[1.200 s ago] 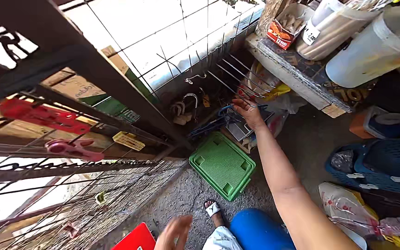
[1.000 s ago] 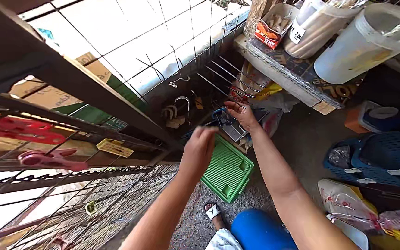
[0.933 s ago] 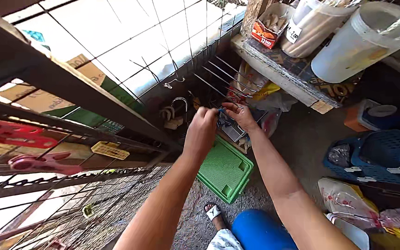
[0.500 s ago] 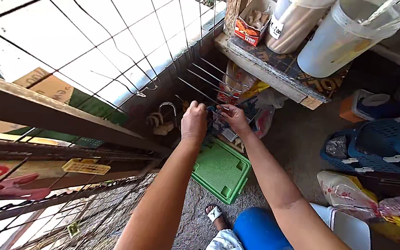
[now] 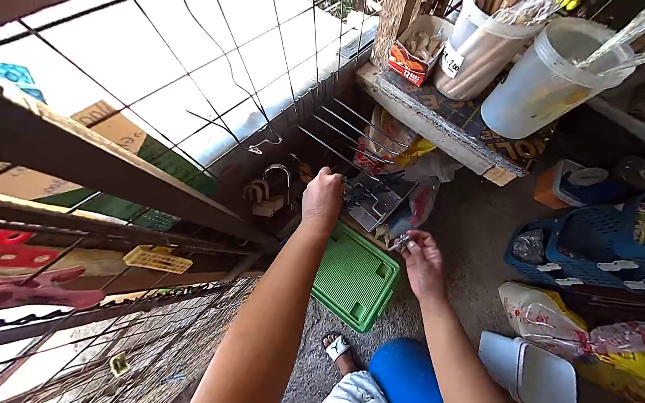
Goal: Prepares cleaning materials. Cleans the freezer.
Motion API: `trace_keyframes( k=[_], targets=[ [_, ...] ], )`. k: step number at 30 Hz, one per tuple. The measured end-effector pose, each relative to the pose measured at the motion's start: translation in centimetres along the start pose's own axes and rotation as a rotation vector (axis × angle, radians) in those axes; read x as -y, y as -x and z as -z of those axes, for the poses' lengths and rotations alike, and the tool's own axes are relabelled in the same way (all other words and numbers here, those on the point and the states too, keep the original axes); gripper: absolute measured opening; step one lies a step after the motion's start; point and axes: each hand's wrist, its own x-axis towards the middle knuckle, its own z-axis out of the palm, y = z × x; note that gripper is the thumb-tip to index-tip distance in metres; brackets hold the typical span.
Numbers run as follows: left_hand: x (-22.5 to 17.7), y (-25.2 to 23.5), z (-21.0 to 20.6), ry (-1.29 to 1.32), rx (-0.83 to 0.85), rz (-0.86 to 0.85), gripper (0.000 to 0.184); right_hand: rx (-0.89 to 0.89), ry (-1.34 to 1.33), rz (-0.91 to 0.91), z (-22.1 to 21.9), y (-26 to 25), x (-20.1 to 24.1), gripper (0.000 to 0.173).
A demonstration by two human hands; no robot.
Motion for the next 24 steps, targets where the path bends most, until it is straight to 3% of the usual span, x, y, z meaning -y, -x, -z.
trace_keyframes(
  k=[3,6,11,13,18,21,24],
  targets=[
    [-0.2,0.8,0.2,0.023,-0.054,-0.015,0.026,-0.063,-0.173,-0.149,-1.0,2.8,0.5,0.023],
    [0.3,4.5,-0.8,0.240,-0.201,-0.135,0.027,-0.097,-0.281,-0.256,-2.3,4.8,1.3,0.019],
    [1.6,15.9,-1.5,0.756,0.048,-0.091,0.032,0.022,-0.307,-0.328,-5.8,7.3,2.3,0.015],
    [2.7,19.8,-1.6,0.874,-0.054,-0.107,0.027,0.103,-0.267,-0.350,-7.7,8.7,2.5,0.016],
    [6.1,28.4,0.9,0.904,-0.465,-0.052,0.015,0.450,-0.094,-0.361,-12.0,13.7,3.5,0.018],
    [7.5,35.2,3.3,0.925,-0.600,0.004,0.017,0.827,-0.014,-0.254,-14.1,17.3,3.0,0.018],
    [8.4,44.0,5.1,0.954,-0.671,0.008,0.017,1.204,-0.136,-0.219,-17.0,22.0,3.1,0.017]
  ],
)
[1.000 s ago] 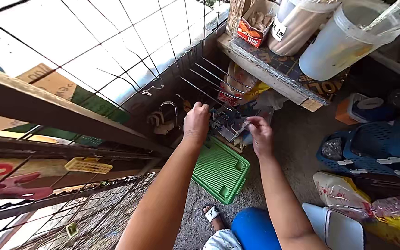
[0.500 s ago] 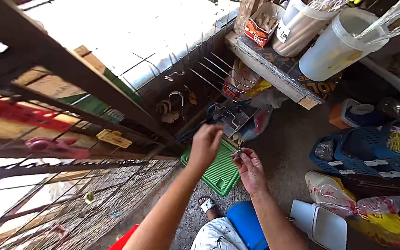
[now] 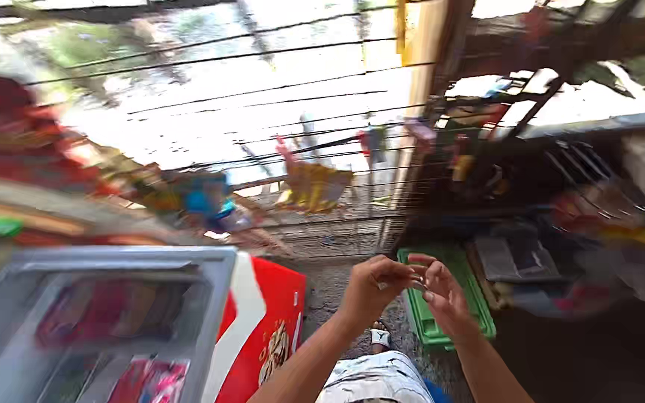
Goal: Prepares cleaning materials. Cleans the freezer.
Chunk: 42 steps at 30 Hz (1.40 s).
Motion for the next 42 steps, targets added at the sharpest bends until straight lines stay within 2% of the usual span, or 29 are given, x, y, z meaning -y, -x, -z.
trace_keyframes(
  k=[4,9,10,14,17,20,24,28,32,35,37,40,42],
  targets=[
    [-3.7,10.6,7.6,-0.002,-0.219,-0.100,0.016,0.363,0.077,0.016,-10.5,-0.1,-0.4,0.033],
    [-7.5,26.7,15.8,-0.210,-0.500,-0.146,0.012,0.840,0.087,-0.008,-25.4,2.6,-3.4,0.018],
    [-7.9,29.9,17.0,-0.252,-0.558,-0.155,0.012,0.905,0.090,-0.028,-28.4,3.4,-4.3,0.020],
    [-8.9,40.8,20.2,-0.380,-0.822,-0.175,0.011,1.149,0.010,-0.133,-39.7,6.9,-7.8,0.028],
    [-9.9,46.9,21.4,-0.480,-1.030,-0.158,0.012,1.376,-0.094,-0.254,-46.9,8.3,-9.8,0.011],
    [-10.8,51.5,22.6,-0.582,-1.222,-0.133,0.012,1.563,-0.165,-0.334,-52.5,8.7,-11.2,0.005],
    [-11.6,54.8,23.1,-0.689,-1.351,-0.111,0.012,1.798,-0.173,-0.324,-58.7,9.6,-12.3,0.026],
    [-11.4,55.9,23.8,-0.753,-1.504,-0.081,0.009,1.946,-0.268,-0.437,-63.2,10.5,-14.3,0.016],
    [-11.0,56.2,25.4,-0.768,-1.710,-0.043,0.007,2.009,-0.351,-0.585,-67.2,10.4,-16.4,0.016],
    [-9.8,56.2,26.4,-0.670,-1.861,-0.017,0.022,2.001,-0.290,-0.581,-70.7,9.3,-18.1,0.009],
    [-8.8,56.4,26.5,-0.679,-1.899,0.077,0.035,1.942,-0.173,-0.445,-74.6,7.6,-19.4,0.008],
    [-7.5,56.6,25.1,-0.771,-1.923,0.313,0.025,1.792,0.235,-0.048,-83.1,4.1,-22.7,0.016],
    [-6.4,56.6,23.4,-0.748,-1.931,0.442,0.022,1.740,0.486,0.152,-89.3,2.3,-26.2,0.019]
  ],
)
